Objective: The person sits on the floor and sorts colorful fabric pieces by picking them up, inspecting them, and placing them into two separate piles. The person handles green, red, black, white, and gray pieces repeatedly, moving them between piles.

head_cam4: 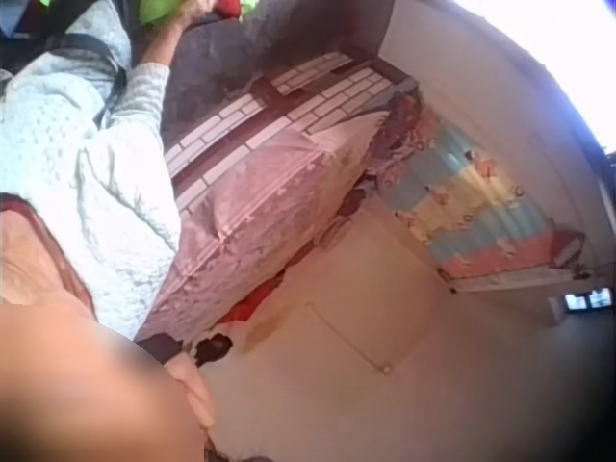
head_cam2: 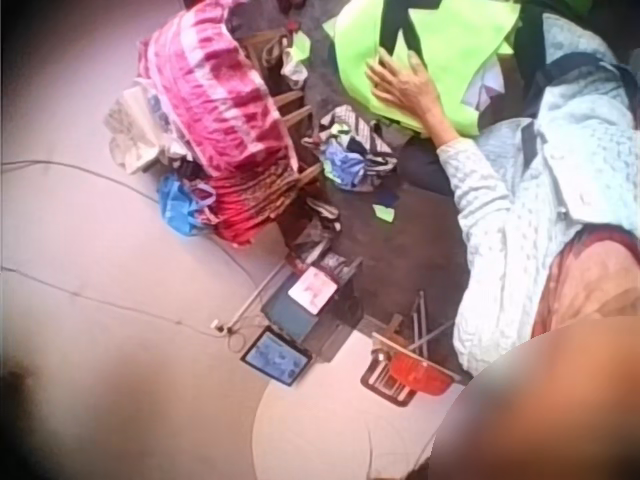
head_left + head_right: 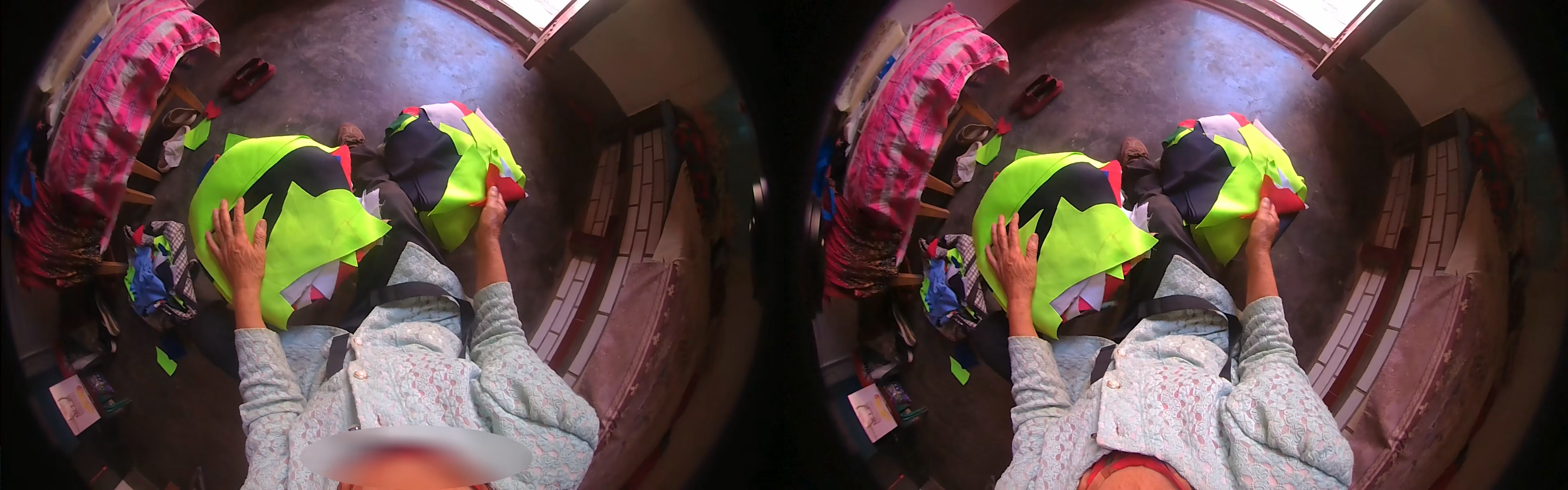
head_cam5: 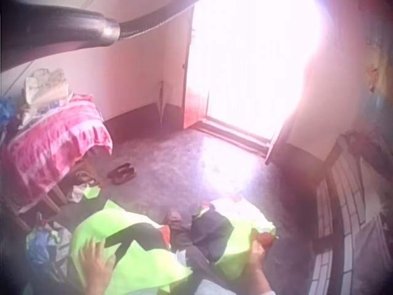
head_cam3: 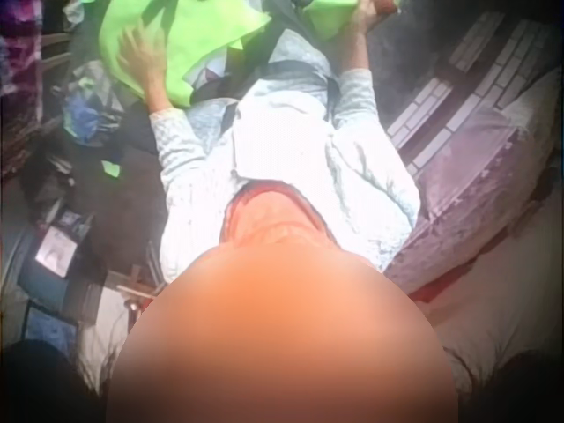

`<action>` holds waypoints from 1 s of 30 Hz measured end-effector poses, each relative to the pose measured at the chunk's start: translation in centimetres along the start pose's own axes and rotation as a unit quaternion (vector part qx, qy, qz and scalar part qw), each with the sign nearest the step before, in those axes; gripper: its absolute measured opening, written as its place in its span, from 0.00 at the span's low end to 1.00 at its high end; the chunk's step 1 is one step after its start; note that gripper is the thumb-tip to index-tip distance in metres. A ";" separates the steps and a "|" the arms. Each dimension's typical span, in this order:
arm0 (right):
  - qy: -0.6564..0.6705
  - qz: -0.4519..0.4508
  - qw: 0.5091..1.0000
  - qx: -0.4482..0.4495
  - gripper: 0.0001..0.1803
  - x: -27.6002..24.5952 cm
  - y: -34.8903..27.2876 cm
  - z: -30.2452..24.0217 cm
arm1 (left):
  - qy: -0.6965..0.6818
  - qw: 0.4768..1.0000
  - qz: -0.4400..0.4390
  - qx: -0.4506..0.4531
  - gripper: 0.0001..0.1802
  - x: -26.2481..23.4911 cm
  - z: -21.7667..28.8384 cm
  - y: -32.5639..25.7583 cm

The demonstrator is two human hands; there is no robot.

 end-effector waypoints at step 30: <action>0.742 -0.453 0.463 0.172 0.22 22.9 -17.4 -32.6 | -0.094 0.995 0.025 -0.013 0.32 -2.0 0.5 -0.4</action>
Point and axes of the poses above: each hand's wrist, its own y-axis towards the middle knuckle, its own x-axis out of the palm, z = x × y, the point moved 9 cm from there along y, towards the middle knuckle, and after that the axes turned 14 degrees about -x, right-handed, at the moved point
